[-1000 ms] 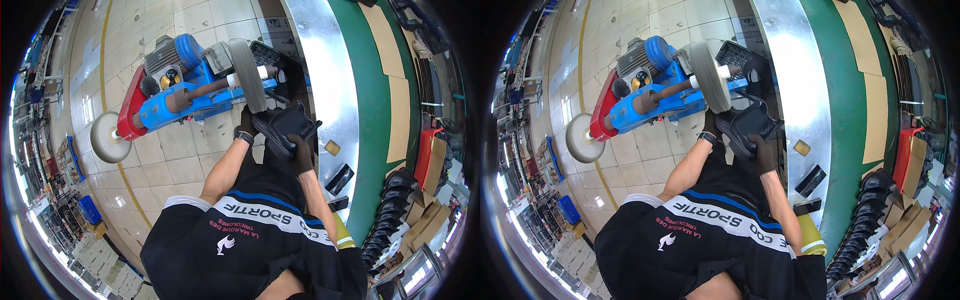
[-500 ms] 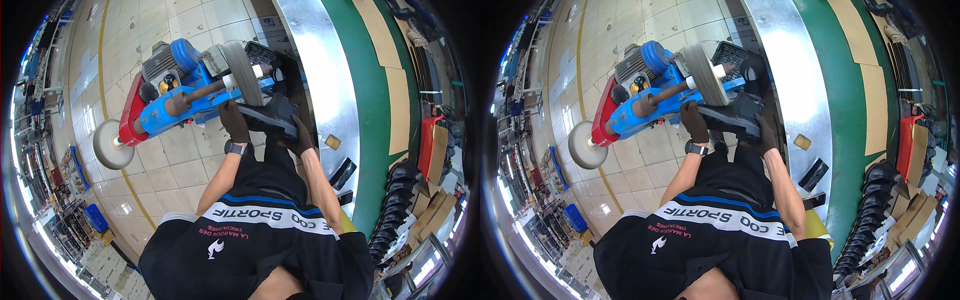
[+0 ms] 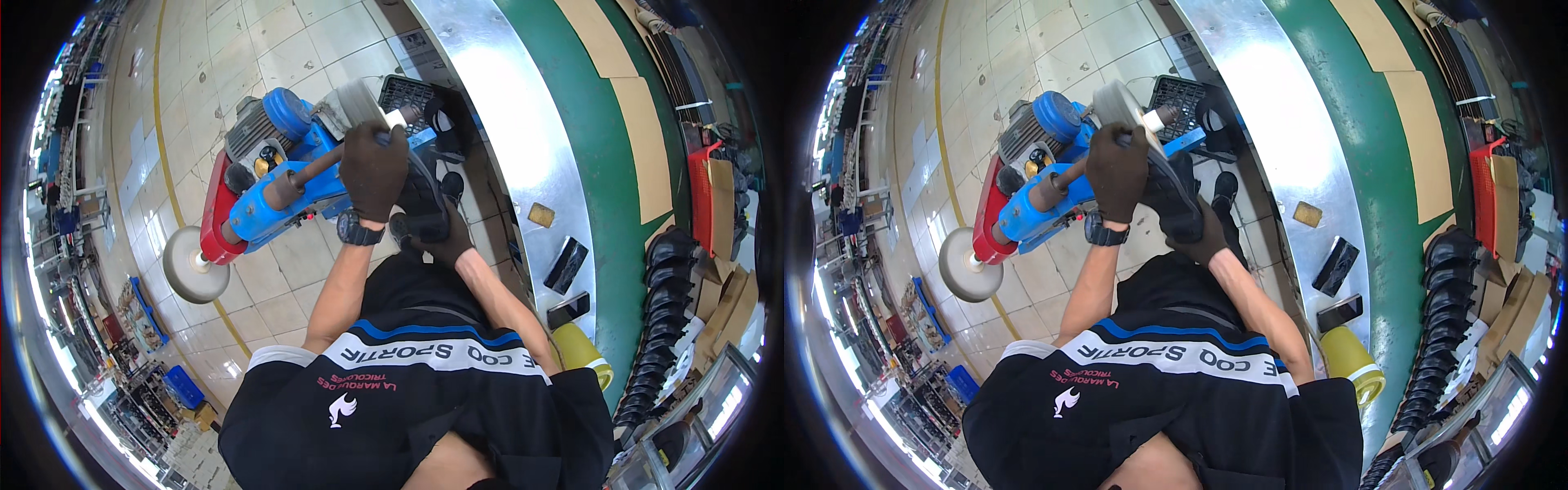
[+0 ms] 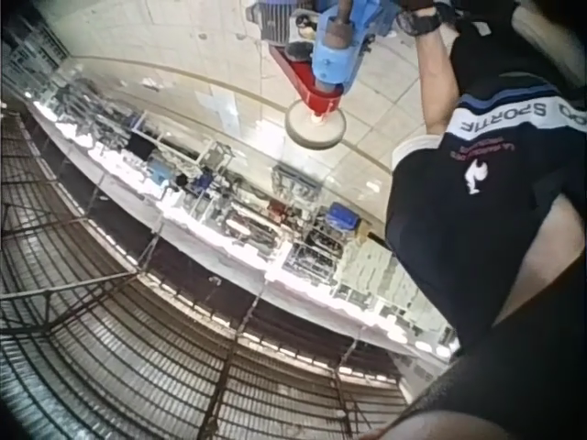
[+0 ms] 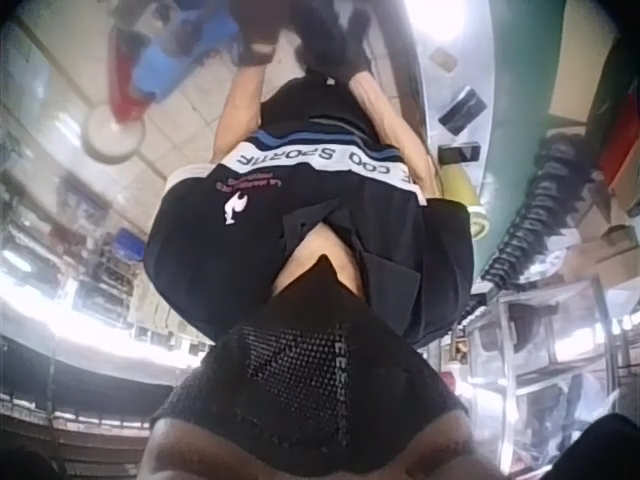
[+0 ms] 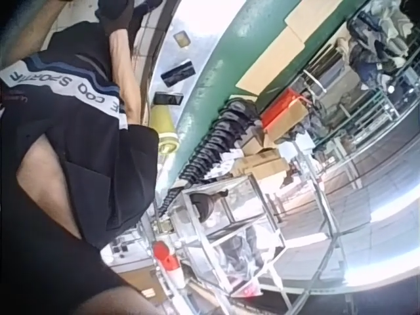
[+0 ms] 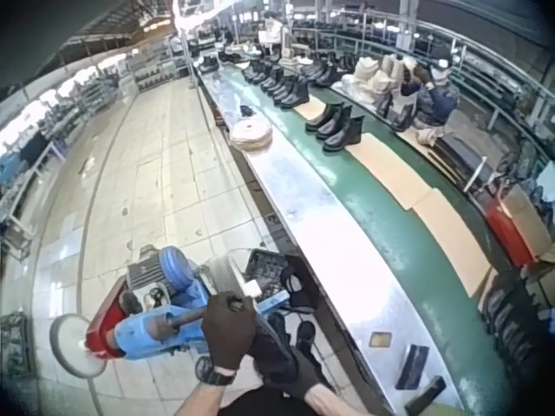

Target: Grinding and polishing the soles and edges of black shoes using a rotating industrial wheel.

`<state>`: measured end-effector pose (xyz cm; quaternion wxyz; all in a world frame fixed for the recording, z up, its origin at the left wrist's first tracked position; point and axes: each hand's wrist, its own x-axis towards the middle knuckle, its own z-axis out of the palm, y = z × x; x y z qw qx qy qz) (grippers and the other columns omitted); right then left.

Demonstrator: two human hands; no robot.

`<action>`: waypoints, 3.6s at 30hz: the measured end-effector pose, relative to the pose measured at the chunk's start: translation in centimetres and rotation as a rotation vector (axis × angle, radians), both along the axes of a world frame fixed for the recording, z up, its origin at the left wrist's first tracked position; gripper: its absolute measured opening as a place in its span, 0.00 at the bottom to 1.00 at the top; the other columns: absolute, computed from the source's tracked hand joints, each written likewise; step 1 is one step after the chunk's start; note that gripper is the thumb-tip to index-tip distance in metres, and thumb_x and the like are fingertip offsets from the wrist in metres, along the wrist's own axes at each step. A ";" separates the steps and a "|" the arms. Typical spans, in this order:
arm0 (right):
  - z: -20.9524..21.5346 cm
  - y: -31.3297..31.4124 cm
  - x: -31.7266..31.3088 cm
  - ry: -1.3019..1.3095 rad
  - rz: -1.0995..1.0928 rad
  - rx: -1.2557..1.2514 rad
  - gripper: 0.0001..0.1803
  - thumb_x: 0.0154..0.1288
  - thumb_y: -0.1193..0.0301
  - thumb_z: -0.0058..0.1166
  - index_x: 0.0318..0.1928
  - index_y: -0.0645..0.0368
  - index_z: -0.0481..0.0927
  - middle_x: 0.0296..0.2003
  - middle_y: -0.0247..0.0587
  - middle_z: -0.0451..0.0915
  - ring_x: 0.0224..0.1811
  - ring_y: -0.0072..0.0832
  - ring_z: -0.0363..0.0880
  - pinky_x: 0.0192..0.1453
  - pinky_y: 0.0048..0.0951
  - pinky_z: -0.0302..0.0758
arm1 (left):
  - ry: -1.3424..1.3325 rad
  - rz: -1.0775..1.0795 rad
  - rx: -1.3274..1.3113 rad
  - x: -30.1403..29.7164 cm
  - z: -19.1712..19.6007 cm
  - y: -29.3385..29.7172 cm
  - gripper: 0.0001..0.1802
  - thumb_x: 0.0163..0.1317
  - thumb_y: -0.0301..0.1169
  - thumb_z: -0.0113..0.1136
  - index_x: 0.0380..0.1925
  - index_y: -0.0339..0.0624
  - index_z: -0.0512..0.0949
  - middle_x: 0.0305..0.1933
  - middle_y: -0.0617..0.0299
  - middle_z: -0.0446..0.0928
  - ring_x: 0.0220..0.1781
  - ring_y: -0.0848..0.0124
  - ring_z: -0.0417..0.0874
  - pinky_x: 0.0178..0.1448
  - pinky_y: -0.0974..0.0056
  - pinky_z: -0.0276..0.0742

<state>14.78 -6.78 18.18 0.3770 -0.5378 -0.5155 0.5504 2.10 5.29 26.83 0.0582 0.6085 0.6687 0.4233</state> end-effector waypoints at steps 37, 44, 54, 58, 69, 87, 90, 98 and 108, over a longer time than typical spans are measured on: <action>-2.6 -2.0 -1.5 0.471 -0.239 -0.474 0.21 0.51 0.65 0.61 0.44 0.56 0.69 0.41 0.36 0.74 0.42 0.28 0.74 0.42 0.41 0.75 | 0.448 -0.255 0.099 0.3 -1.8 0.3 0.04 0.47 0.28 0.56 0.20 0.41 0.77 0.24 0.56 0.76 0.26 0.59 0.76 0.30 0.59 0.75; -8.2 -1.0 -2.9 -0.075 0.078 -0.110 0.30 0.37 0.65 0.67 0.43 0.60 0.70 0.37 0.41 0.78 0.39 0.29 0.78 0.46 0.30 0.75 | 0.456 -0.743 0.027 3.8 -4.3 4.0 0.06 0.46 0.29 0.56 0.15 0.42 0.74 0.22 0.58 0.75 0.26 0.62 0.76 0.27 0.61 0.74; 3.4 4.1 1.6 0.018 0.208 0.072 0.19 0.54 0.58 0.55 0.44 0.52 0.77 0.40 0.35 0.78 0.49 0.30 0.73 0.57 0.30 0.68 | 0.445 -1.533 -0.006 7.6 3.1 0.4 0.11 0.46 0.36 0.56 0.18 0.39 0.77 0.27 0.50 0.78 0.29 0.58 0.80 0.27 0.57 0.75; 4.0 3.3 4.0 0.608 0.064 -0.653 0.19 0.56 0.60 0.52 0.44 0.58 0.75 0.38 0.39 0.78 0.44 0.32 0.75 0.51 0.32 0.72 | 0.475 -1.828 0.255 6.8 -1.1 -5.7 0.09 0.44 0.34 0.58 0.23 0.39 0.77 0.27 0.57 0.75 0.29 0.61 0.78 0.30 0.60 0.72; -0.8 2.3 -0.4 0.937 -0.246 -1.137 0.15 0.52 0.66 0.54 0.39 0.61 0.76 0.33 0.39 0.80 0.32 0.30 0.79 0.40 0.31 0.77 | -1.039 0.044 -0.625 -3.0 -20.9 -7.6 0.21 0.60 0.36 0.50 0.49 0.34 0.68 0.42 0.55 0.76 0.42 0.64 0.77 0.47 0.63 0.72; 3.1 2.3 -0.9 0.367 -0.032 -0.940 0.18 0.49 0.63 0.59 0.40 0.60 0.77 0.32 0.36 0.78 0.33 0.24 0.76 0.42 0.25 0.72 | -1.328 -0.127 -0.495 -2.8 -10.4 -11.3 0.16 0.62 0.27 0.46 0.48 0.27 0.65 0.47 0.47 0.74 0.46 0.64 0.77 0.53 0.62 0.72; 2.2 3.6 -0.7 0.578 -0.094 -1.050 0.18 0.50 0.63 0.58 0.39 0.60 0.77 0.32 0.37 0.79 0.32 0.25 0.77 0.41 0.25 0.74 | -1.639 0.007 -0.537 -2.4 -10.0 -9.7 0.26 0.49 0.29 0.61 0.47 0.29 0.66 0.44 0.51 0.75 0.45 0.66 0.77 0.52 0.63 0.72; -0.4 5.1 -3.4 0.646 -0.119 -1.113 0.16 0.51 0.62 0.58 0.36 0.60 0.77 0.31 0.38 0.80 0.30 0.27 0.78 0.36 0.26 0.76 | -0.928 -0.188 -0.630 -5.6 -18.2 -10.5 0.19 0.61 0.40 0.47 0.48 0.40 0.69 0.49 0.52 0.74 0.52 0.60 0.73 0.58 0.58 0.68; 4.3 2.6 0.9 0.961 -0.147 -1.025 0.23 0.56 0.61 0.51 0.47 0.66 0.72 0.35 0.51 0.79 0.31 0.35 0.80 0.38 0.32 0.79 | -0.363 -0.498 -0.564 -2.3 -19.6 -8.3 0.16 0.55 0.30 0.54 0.44 0.38 0.74 0.44 0.53 0.76 0.48 0.62 0.77 0.51 0.62 0.71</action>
